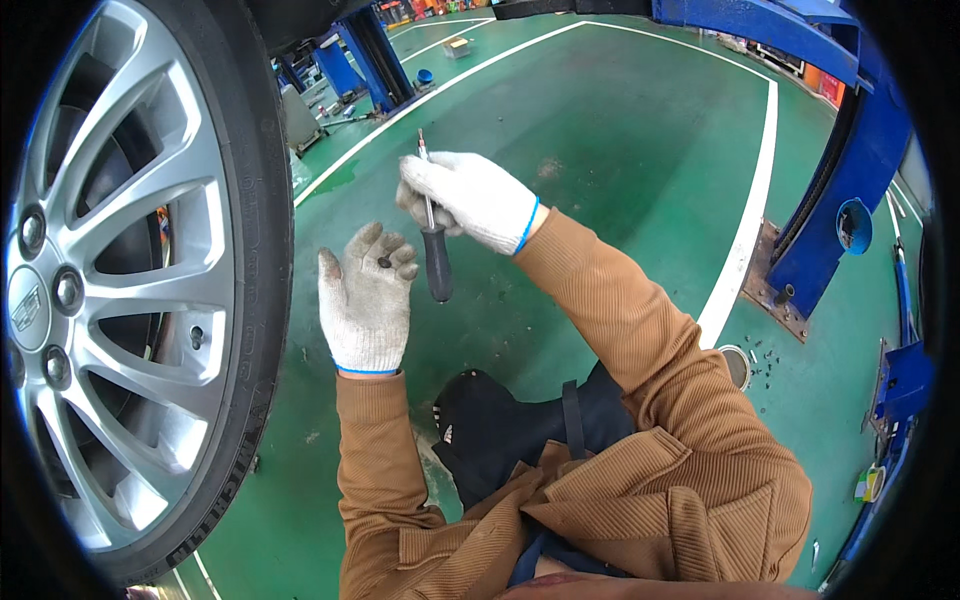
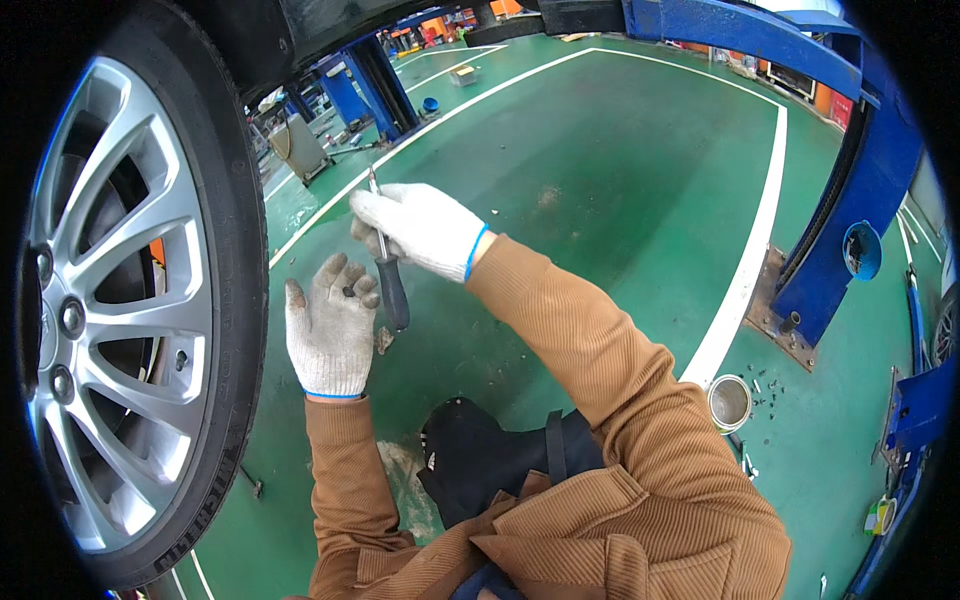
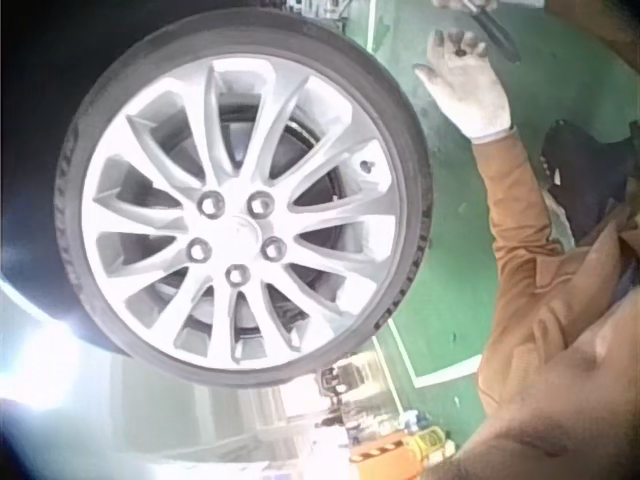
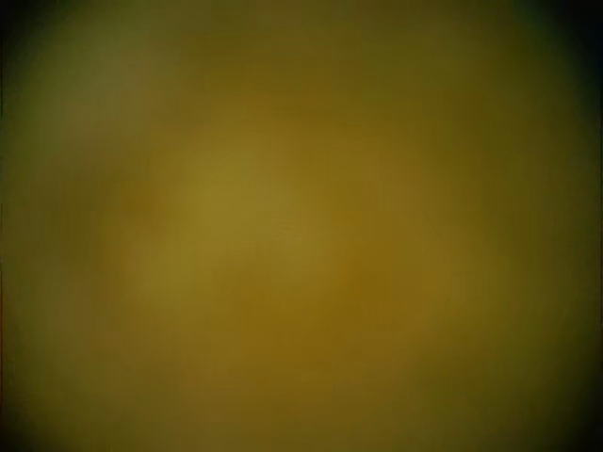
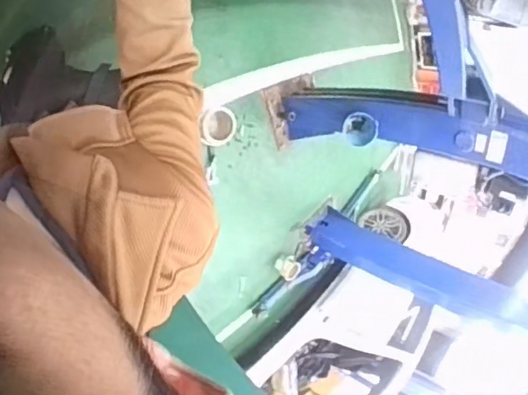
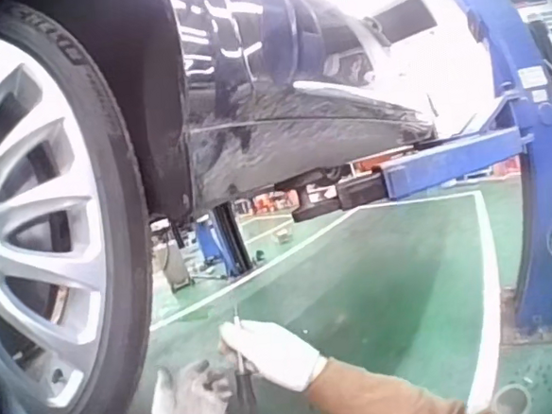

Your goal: The person selects a bolt from a cluttered parts table, then walks to a car on a lift and uses a wrench to tighten bolts on the wheel. The person handles bolts and a wrench while working on the wheel area.

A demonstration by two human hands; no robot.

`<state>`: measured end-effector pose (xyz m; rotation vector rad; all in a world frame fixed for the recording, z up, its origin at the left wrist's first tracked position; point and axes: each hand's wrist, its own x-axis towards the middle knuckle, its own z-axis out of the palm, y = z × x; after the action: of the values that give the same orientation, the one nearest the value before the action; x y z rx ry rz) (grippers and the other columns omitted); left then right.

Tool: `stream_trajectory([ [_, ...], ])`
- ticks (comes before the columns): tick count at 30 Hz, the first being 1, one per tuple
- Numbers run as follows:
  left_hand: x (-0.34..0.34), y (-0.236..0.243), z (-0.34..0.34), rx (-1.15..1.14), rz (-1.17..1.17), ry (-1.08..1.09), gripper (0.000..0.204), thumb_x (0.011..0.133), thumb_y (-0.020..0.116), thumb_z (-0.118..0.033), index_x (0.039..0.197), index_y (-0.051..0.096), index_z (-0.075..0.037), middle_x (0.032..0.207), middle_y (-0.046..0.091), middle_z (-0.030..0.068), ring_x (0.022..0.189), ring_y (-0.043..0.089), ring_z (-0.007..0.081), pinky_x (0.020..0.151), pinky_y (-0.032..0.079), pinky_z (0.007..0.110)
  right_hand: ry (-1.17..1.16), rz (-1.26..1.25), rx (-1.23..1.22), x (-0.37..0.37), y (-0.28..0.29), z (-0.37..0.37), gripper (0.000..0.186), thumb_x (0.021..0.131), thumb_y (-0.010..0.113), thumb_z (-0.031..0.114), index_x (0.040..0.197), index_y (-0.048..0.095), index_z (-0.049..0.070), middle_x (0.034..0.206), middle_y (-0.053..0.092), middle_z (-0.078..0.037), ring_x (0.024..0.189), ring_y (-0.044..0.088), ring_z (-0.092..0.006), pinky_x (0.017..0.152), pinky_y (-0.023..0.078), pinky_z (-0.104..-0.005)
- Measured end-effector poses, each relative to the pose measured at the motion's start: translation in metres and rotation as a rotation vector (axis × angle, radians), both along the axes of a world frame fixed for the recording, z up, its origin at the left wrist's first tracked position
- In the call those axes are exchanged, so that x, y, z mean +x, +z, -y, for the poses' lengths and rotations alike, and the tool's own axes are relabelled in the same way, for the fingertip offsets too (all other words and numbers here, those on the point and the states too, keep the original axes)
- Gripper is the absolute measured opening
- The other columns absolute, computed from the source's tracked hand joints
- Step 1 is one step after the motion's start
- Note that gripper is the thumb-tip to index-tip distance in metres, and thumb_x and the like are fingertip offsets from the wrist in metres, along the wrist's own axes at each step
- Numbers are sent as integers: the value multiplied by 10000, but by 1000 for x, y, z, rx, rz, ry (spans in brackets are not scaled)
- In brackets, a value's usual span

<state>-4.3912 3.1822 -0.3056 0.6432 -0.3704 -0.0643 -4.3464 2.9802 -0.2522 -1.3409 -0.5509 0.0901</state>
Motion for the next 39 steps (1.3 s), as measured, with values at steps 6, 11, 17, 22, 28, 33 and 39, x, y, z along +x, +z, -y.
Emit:
stream_trajectory([
  [6, -11, -52, 26, 482, -87, 141, 444, 1145, 516, -353, 1345, 581, 37, 1048, 653, 127, 854, 629, 224, 756, 522, 375, -79, -24, -76, 13, -57, -7, 455, 1098, 582, 465, 1027, 728, 40, 873, 694, -23, 737, 588, -106, 660, 499, -311],
  [11, -18, -90, 17, 525, -260, 158, 290, 1128, 552, -237, 1155, 655, 32, 713, 536, 18, 547, 431, 105, 504, 338, 269, 19, -298, 135, 32, -127, -2, 325, 1048, 669, 332, 1148, 686, 24, 956, 674, -60, 866, 628, -126, 740, 523, -302],
  [17, -3, -85, 16, 643, -297, 177, 287, 1123, 551, -222, 1157, 654, 44, 693, 544, 13, 529, 460, 92, 488, 350, 254, 28, -442, 357, 48, -162, 33, 378, 1059, 596, 71, 1397, 569, -98, 1279, 681, -196, 1127, 721, -276, 972, 617, -386],
  [22, -16, -30, 23, 626, -471, 10, 276, 1117, 552, -201, 1183, 636, 54, 726, 559, 22, 548, 471, 95, 506, 369, 253, -31, -458, 196, 37, -90, 37, 384, 1132, 587, 270, 1390, 591, -15, 1169, 743, -152, 870, 762, -183, 740, 625, -300],
  [28, -54, 53, 22, 675, -612, -12, 249, 1101, 597, -198, 1146, 666, 37, 726, 555, 16, 549, 456, 85, 490, 347, 244, -103, -584, 225, 13, -31, 13, 351, 1135, 573, 361, 1221, 621, 24, 1033, 764, -110, 826, 713, -170, 697, 555, -296],
  [33, -82, 114, 19, 722, -713, 51, 206, 1086, 602, -180, 1075, 716, -9, 686, 551, -14, 538, 442, 60, 482, 313, 227, 16, -733, 393, -20, 24, 6, 332, 1120, 601, 305, 1283, 571, 17, 1138, 733, -164, 958, 721, -236, 776, 574, -322],
  [39, -120, 159, 23, 715, -751, 75, 182, 1067, 619, -163, 1082, 717, -11, 704, 553, -22, 563, 440, 43, 500, 308, 220, 32, -810, 516, -58, 77, 2, 348, 1103, 641, 360, 1260, 607, 52, 1126, 691, -75, 996, 692, -203, 773, 559, -313],
])
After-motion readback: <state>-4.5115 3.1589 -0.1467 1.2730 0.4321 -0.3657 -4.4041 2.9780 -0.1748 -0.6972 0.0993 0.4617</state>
